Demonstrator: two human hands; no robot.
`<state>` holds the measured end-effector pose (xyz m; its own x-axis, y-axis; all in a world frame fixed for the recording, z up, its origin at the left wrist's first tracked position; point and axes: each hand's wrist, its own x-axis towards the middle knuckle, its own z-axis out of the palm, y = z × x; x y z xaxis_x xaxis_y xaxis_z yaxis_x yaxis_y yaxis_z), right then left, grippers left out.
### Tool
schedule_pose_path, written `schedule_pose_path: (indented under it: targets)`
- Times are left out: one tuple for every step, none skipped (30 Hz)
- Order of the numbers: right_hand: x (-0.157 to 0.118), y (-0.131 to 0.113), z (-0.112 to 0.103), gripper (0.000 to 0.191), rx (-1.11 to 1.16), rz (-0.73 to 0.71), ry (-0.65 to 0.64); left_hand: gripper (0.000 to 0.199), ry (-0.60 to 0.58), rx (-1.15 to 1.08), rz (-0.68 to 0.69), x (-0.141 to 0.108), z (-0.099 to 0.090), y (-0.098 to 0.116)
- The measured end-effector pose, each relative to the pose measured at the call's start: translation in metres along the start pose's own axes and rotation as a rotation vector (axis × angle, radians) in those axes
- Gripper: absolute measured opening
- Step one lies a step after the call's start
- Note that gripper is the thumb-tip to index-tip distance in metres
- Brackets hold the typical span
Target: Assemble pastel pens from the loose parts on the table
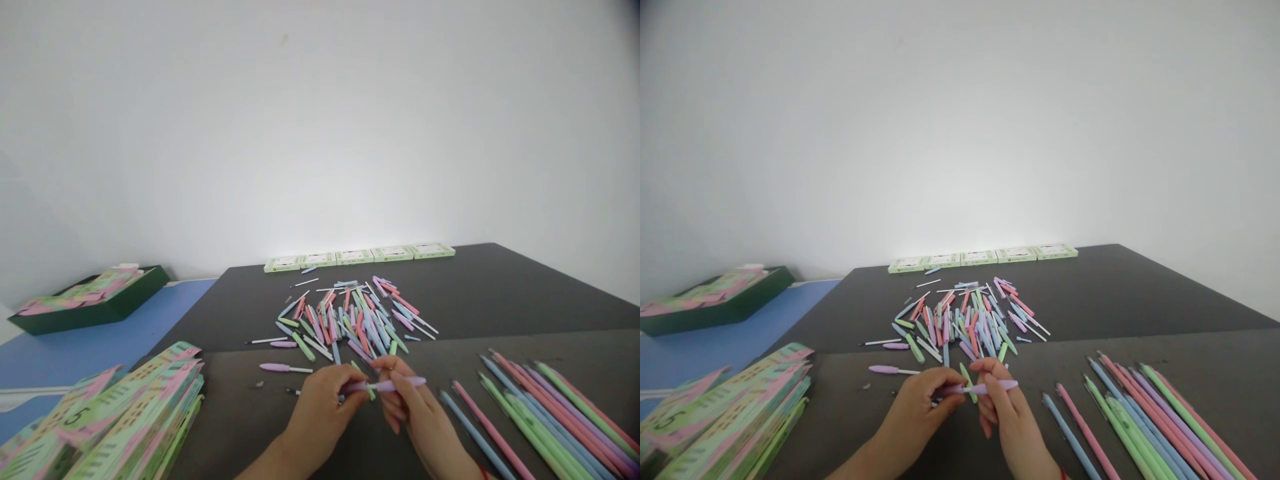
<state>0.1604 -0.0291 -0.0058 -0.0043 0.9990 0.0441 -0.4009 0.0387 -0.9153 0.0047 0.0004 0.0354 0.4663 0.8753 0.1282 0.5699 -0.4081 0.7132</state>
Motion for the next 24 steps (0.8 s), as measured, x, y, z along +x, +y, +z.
schedule_pose_path:
  targets:
    - [0.000,-0.001,0.001,0.026,0.001,-0.008,0.007,0.010,-0.004,-0.008,0.007,0.000,0.000,0.000]
    - [0.000,-0.002,0.002,0.025,-0.017,-0.017,0.007,0.010,-0.007,-0.011,0.015,0.000,-0.001,0.001]
    - [0.000,-0.003,0.003,0.026,-0.060,-0.024,0.000,0.009,-0.007,-0.012,0.022,0.000,-0.001,0.001]
    - [0.000,-0.005,0.004,0.027,-0.124,-0.027,-0.009,0.009,-0.004,-0.014,0.029,-0.001,-0.002,0.001]
    - [-0.001,-0.006,0.004,0.026,-0.197,-0.029,-0.021,0.008,-0.001,-0.019,0.037,-0.001,-0.003,0.001]
    - [-0.002,-0.008,0.004,0.025,-0.267,-0.037,-0.030,0.008,0.002,-0.026,0.044,-0.001,-0.003,0.001]
    - [-0.003,-0.009,0.003,0.023,-0.333,-0.058,-0.038,0.008,0.002,-0.037,0.051,-0.001,-0.004,0.001]
    - [-0.005,-0.010,0.002,0.021,-0.395,-0.090,-0.044,0.008,0.001,-0.048,0.059,-0.002,-0.004,0.001]
    - [-0.006,-0.011,0.001,0.020,-0.457,-0.129,-0.054,0.008,-0.002,-0.057,0.069,-0.002,-0.004,0.001]
    - [-0.007,-0.013,0.001,0.020,-0.513,-0.166,-0.063,0.008,-0.003,-0.063,0.080,-0.002,-0.003,0.000]
    - [-0.008,-0.014,0.000,0.020,-0.556,-0.194,-0.071,0.007,0.002,-0.068,0.091,-0.003,-0.002,-0.001]
    - [-0.009,-0.014,0.001,0.020,-0.585,-0.209,-0.078,0.007,0.012,-0.069,0.103,-0.003,-0.001,-0.002]
    - [-0.009,-0.015,0.001,0.019,-0.595,-0.210,-0.085,0.007,0.025,-0.066,0.115,-0.004,0.000,-0.003]
    - [-0.009,-0.015,0.002,0.018,-0.584,-0.201,-0.086,0.007,0.038,-0.059,0.125,-0.004,0.000,-0.004]
    - [-0.010,-0.014,0.004,0.018,-0.559,-0.187,-0.082,0.007,0.046,-0.050,0.132,-0.005,0.001,-0.005]
    - [-0.010,-0.013,0.006,0.018,-0.524,-0.170,-0.073,0.007,0.051,-0.041,0.134,-0.005,0.002,-0.005]
    - [-0.009,-0.012,0.007,0.019,-0.483,-0.154,-0.064,0.008,0.051,-0.032,0.134,-0.006,0.002,-0.005]
    - [-0.008,-0.011,0.009,0.020,-0.439,-0.139,-0.052,0.008,0.048,-0.027,0.131,-0.006,0.002,-0.005]
    - [-0.007,-0.010,0.010,0.021,-0.395,-0.121,-0.040,0.008,0.044,-0.026,0.125,-0.006,0.002,-0.004]
    - [-0.006,-0.009,0.011,0.021,-0.357,-0.103,-0.030,0.009,0.036,-0.027,0.116,-0.006,0.001,-0.003]
    - [-0.005,-0.009,0.011,0.022,-0.328,-0.083,-0.021,0.010,0.023,-0.029,0.102,-0.006,0.001,-0.002]
    - [-0.004,-0.009,0.011,0.023,-0.309,-0.064,-0.014,0.010,0.008,-0.032,0.087,-0.005,0.000,0.000]
    - [-0.003,-0.009,0.011,0.025,-0.304,-0.053,-0.007,0.011,-0.010,-0.036,0.073,-0.005,0.000,0.002]
    - [-0.002,-0.009,0.010,0.026,-0.312,-0.053,-0.004,0.011,-0.027,-0.039,0.062,-0.005,-0.001,0.003]
